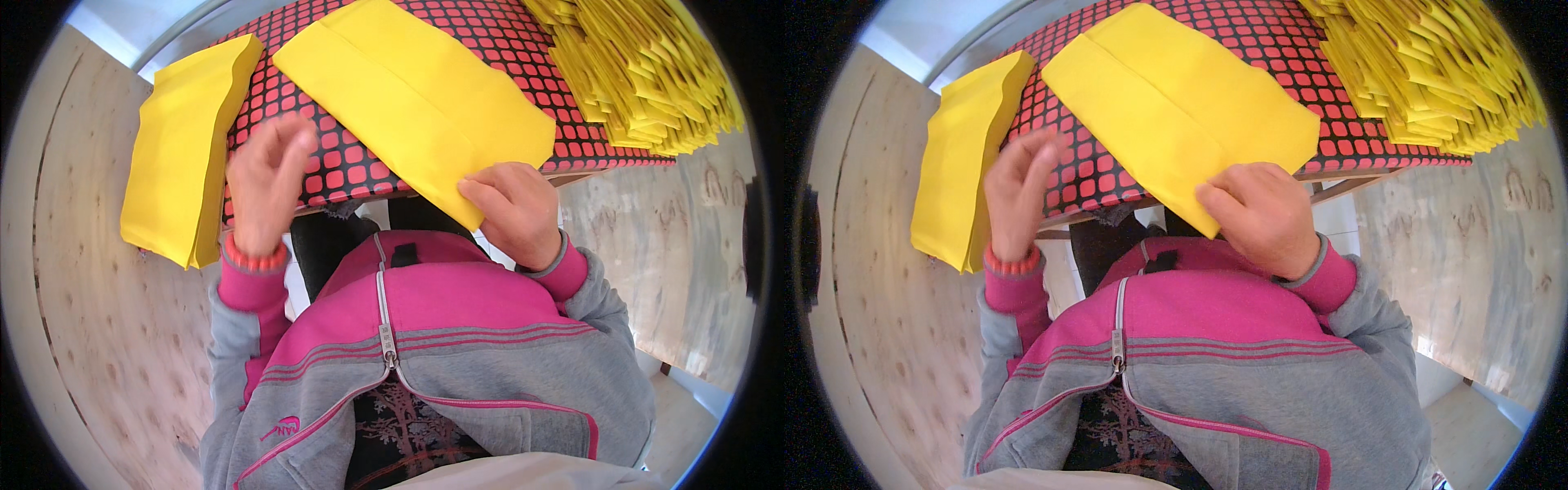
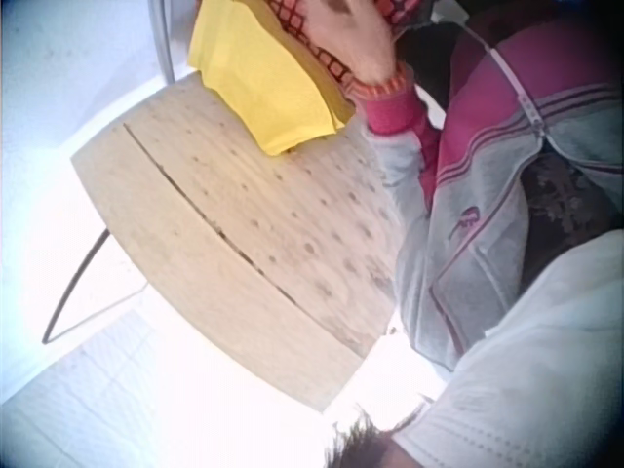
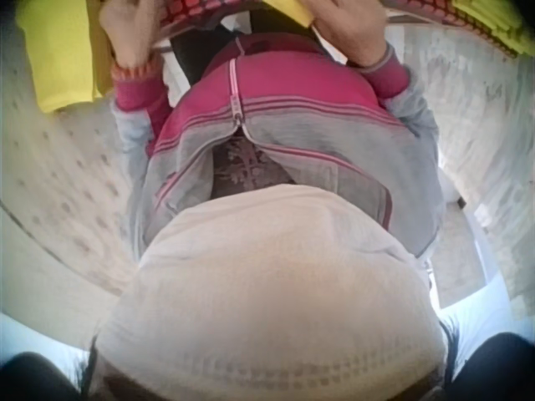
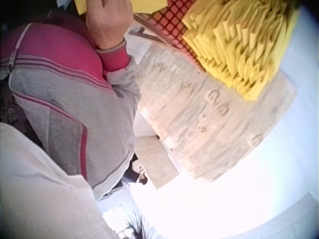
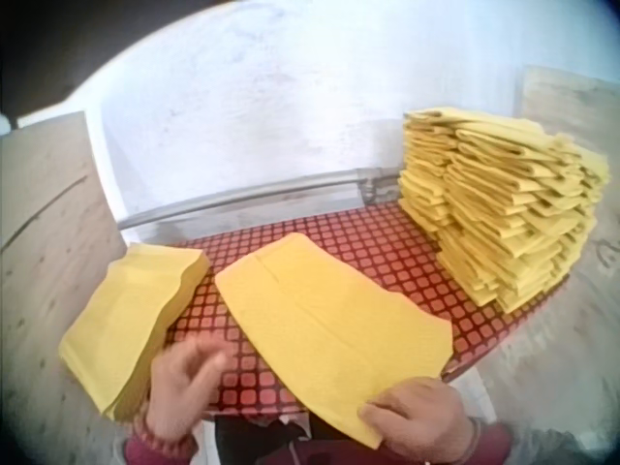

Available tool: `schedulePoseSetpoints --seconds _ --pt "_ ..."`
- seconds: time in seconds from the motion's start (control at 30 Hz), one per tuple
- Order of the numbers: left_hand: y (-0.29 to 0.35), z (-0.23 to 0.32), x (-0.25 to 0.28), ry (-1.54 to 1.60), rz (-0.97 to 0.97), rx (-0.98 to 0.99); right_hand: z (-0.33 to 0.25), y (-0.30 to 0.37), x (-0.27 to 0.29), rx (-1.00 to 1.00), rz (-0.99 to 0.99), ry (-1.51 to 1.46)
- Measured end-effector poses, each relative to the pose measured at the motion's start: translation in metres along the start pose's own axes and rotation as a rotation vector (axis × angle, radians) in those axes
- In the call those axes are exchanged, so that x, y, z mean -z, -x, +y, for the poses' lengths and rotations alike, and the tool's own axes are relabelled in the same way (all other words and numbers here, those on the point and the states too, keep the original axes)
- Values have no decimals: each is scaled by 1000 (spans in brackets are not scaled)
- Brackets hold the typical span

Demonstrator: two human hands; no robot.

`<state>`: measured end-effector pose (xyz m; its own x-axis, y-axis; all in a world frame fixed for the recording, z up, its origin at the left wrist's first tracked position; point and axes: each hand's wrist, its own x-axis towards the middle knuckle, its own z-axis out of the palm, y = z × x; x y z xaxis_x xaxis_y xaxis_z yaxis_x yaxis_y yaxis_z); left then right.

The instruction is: The person folds yellow paper sheets by hand on a patterned table. The person repeatedly folds each sheet in half, smooths the crease, and stacks the folded sheets on the right side of the table.

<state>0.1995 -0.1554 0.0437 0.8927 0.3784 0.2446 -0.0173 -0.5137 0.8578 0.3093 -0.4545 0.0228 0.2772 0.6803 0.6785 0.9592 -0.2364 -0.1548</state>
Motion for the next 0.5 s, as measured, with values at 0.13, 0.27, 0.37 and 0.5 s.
schedulePoseSetpoints --seconds 0.13,0.27,0.37,0.5 --pt "53 13 -14 837 -374 682 -28 -20 -11 61 -89 -32" --pt "66 9 -39 1094 -379 754 -58 -26 -23 146 -245 -43" --pt "70 5 -42 1083 -346 714 -64 -30 -15 179 -311 -185" --pt "76 -3 -32 1085 -302 700 -28 -33 30 116 -209 -182"
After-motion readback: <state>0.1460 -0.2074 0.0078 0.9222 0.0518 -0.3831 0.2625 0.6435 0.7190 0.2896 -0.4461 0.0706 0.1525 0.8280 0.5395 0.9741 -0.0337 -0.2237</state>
